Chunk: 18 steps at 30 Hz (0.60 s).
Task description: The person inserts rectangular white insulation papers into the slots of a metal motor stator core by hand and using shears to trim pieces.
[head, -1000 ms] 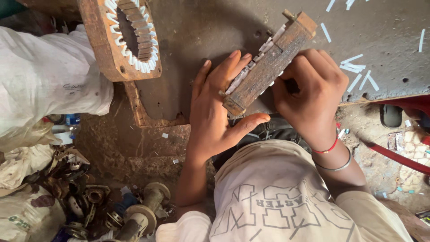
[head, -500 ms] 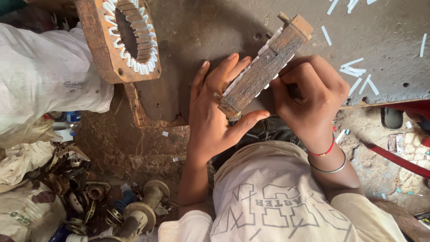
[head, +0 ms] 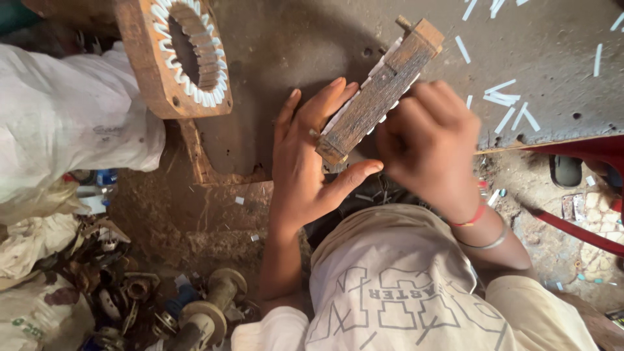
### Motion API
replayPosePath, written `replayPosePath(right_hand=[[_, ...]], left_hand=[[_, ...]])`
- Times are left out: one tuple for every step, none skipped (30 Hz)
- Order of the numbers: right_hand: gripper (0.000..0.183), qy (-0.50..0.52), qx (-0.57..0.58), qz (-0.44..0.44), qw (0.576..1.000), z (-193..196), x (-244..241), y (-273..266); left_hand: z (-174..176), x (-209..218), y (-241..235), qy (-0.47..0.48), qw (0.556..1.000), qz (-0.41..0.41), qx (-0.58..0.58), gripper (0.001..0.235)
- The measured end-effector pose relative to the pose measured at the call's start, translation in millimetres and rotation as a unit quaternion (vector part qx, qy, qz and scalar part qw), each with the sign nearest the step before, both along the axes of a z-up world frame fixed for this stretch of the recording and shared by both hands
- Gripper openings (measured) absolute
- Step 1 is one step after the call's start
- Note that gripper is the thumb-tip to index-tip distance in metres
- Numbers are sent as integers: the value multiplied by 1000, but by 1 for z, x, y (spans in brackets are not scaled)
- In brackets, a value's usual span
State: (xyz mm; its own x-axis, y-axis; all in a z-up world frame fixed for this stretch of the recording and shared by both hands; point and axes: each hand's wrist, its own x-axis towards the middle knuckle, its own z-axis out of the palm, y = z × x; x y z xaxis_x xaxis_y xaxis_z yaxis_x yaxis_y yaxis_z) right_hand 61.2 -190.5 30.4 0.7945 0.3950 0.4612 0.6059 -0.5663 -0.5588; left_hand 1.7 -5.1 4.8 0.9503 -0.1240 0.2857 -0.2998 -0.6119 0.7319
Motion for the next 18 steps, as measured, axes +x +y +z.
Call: replayPosePath(right_hand=[[24, 39, 28, 0, 999, 3, 2, -9], [19, 12, 17, -19, 1000, 6, 6, -19], [14, -23, -19, -33, 999, 8, 13, -30], [10, -56, -55, -47, 996, 10, 18, -41], [9, -88, -120, -54, 987, 7, 33, -50], [9, -122, -182, -59, 974, 5, 47, -59], [6, -149, -247, -63, 955, 0, 66, -64], [8, -163, -281, -59, 944, -4, 74, -69], [11, -178, -313, -54, 932, -8, 82, -74], [19, -178, -316, -41, 931, -11, 86, -78], [26, -178, -319, -28, 931, -14, 89, -82], [34, -177, -321, -14, 930, -17, 92, -83], [42, -176, -322, 0, 930, -18, 93, -83], [43, -172, -309, 11, 935, -17, 92, -83], [44, -167, -296, 21, 940, -15, 90, -82], [37, -157, -269, 29, 950, -10, 77, -83], [34, -135, -252, 27, 958, -5, 69, -82], [31, -114, -236, 24, 965, 1, 60, -81]], left_hand=[[0, 0, 0, -4, 1000, 1, 1, 79], [0, 0, -1, -8, 1000, 3, 0, 79], [0, 0, -2, -11, 1000, 5, 0, 78], [-2, 1, -3, -14, 1000, 14, -4, 78], [-5, 2, -3, -16, 1000, 22, -9, 77], [-7, 1, -5, -17, 999, 30, -13, 77], [-7, -1, -6, -17, 999, 33, -15, 77], [-7, -1, -7, -18, 999, 35, -16, 77], [-6, -1, -7, -20, 999, 38, -18, 77], [-5, -1, -7, -24, 999, 38, -9, 76], [-5, 0, -7, -27, 999, 37, -1, 75], [-4, -1, -6, -29, 999, 38, 8, 75], [-4, -1, -6, -37, 998, 40, 2, 74], [-3, -2, -7, -46, 998, 43, -4, 74], [-3, -2, -7, -54, 997, 45, -11, 74], [-3, -3, -6, -49, 998, 46, -18, 74], [-3, -3, -4, -43, 998, 47, -26, 74], [-4, -3, -4, -37, 998, 47, -35, 75]])
